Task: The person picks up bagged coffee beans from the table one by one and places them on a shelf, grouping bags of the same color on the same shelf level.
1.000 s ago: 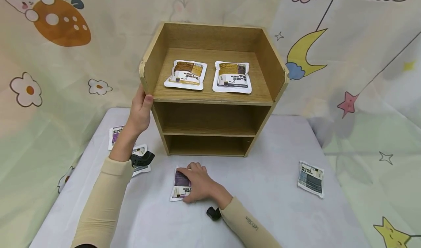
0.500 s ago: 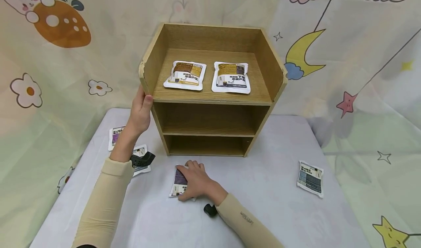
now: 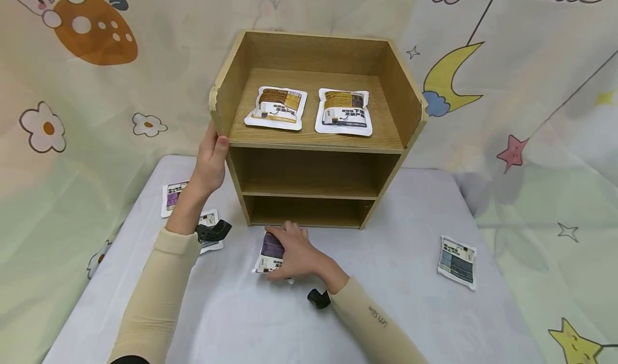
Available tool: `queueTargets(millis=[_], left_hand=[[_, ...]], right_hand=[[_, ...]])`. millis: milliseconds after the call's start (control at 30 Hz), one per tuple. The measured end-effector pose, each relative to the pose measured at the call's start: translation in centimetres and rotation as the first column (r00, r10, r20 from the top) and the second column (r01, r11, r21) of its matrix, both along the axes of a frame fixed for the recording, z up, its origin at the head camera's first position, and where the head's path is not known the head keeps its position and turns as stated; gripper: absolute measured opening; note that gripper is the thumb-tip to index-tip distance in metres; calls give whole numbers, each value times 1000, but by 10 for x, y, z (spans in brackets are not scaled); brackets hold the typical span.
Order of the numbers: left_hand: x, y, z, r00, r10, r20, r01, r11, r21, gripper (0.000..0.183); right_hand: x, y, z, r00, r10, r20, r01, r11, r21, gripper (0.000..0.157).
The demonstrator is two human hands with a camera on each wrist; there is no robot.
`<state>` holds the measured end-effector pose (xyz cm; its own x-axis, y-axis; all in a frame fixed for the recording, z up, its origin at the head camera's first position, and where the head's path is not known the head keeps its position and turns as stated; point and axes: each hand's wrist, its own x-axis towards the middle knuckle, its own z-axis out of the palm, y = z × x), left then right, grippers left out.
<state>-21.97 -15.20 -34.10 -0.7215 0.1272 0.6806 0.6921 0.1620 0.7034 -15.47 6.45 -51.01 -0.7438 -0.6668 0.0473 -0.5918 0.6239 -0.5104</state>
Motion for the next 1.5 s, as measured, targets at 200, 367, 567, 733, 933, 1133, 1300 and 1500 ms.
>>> queueTargets(millis=[200, 367, 567, 733, 933, 1133, 1300, 1500], left_hand=[[-1, 2, -1, 1000, -8, -6, 8, 1000, 2, 92], [0, 2, 1, 1000, 13, -23, -14, 1000, -24, 91], [0, 2, 2, 999, -2, -42, 1, 1000, -11, 90], [-1, 3, 1, 999, 10, -39, -10, 1000, -6, 92], [-1, 4, -2, 999, 26, -28, -26, 1000, -14, 95], [-1, 4, -2, 997, 11, -80, -8, 999, 40, 95], [-1, 5, -3, 997, 2, -77, 1, 999, 40, 96], [-2, 7, -3, 996, 36, -79, -34, 999, 30, 95]], right_hand=[[-1, 13, 34, 999, 28, -16, -29, 998, -49, 104], [-2, 21, 61, 997, 53, -65, -55, 998, -36, 105], [-10, 29, 94, 990, 41, -132, -43, 999, -18, 105], [-20, 32, 118, 982, 35, -187, -39, 999, -22, 106], [-31, 27, 134, 975, 54, -214, -54, 999, 3, 107], [-41, 16, 144, 978, 68, -196, -70, 998, -3, 104], [-54, 14, 146, 992, 39, -118, -36, 999, 29, 100], [-77, 12, 146, 996, 70, -47, -71, 997, -7, 94]])
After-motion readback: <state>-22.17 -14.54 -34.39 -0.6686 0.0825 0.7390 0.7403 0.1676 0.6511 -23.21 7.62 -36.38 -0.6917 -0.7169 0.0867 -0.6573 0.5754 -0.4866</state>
